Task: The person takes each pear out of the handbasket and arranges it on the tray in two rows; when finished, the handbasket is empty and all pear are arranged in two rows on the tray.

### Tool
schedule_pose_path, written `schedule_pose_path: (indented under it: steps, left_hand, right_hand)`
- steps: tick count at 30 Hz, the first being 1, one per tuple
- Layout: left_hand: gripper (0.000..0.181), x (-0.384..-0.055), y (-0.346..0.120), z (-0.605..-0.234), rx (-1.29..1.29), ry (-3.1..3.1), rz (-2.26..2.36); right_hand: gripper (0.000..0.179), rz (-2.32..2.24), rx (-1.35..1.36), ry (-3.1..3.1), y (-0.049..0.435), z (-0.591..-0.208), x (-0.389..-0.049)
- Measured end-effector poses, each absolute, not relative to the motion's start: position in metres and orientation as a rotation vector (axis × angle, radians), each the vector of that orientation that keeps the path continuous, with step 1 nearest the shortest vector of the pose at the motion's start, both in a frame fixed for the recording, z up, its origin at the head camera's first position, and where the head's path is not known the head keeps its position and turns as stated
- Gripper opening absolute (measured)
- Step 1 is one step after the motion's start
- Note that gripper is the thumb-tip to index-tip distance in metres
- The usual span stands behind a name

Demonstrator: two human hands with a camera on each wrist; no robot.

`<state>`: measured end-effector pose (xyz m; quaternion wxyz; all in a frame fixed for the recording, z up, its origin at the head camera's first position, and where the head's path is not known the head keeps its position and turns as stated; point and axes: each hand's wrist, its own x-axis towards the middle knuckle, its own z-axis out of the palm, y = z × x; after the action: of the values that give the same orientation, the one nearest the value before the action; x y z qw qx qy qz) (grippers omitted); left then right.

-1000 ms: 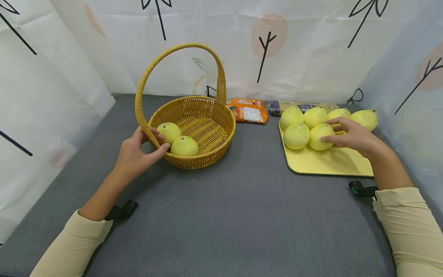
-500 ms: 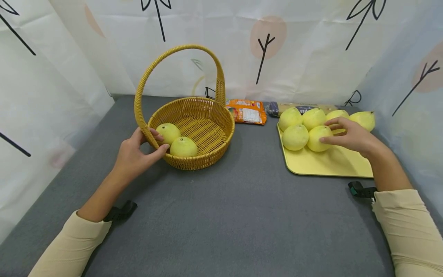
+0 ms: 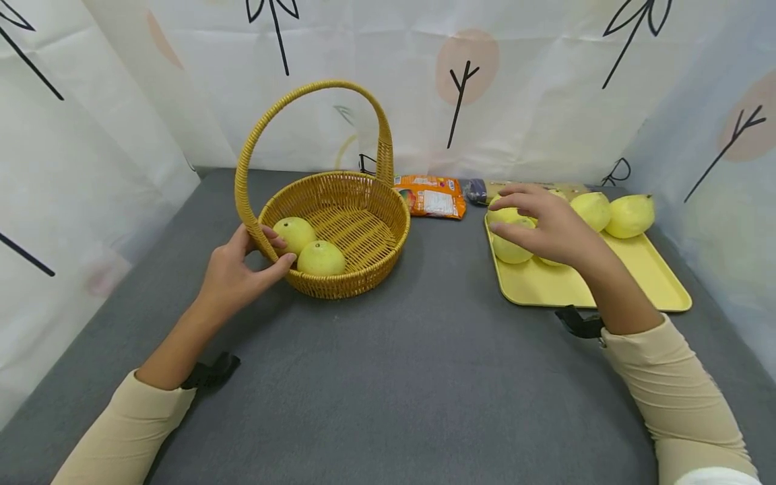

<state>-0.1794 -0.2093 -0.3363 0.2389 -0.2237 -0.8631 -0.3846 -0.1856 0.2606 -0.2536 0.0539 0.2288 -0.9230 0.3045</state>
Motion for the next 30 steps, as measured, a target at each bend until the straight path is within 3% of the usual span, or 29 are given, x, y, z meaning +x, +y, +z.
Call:
schedule_pose_path:
  steps: [15,30]
  left_hand:
    - [0.04,-0.179,-0.209,-0.336,-0.609,-2.37,-1.062]
    - [0.04,-0.181,-0.21,-0.339,-0.616,-2.37,-1.058]
  right_hand:
    - [0.035,0.971,1.185,-2.677,0.152,-0.26,-0.209]
    - [0.056,1.201,1.282,-2.887,0.069,-0.296,-0.238]
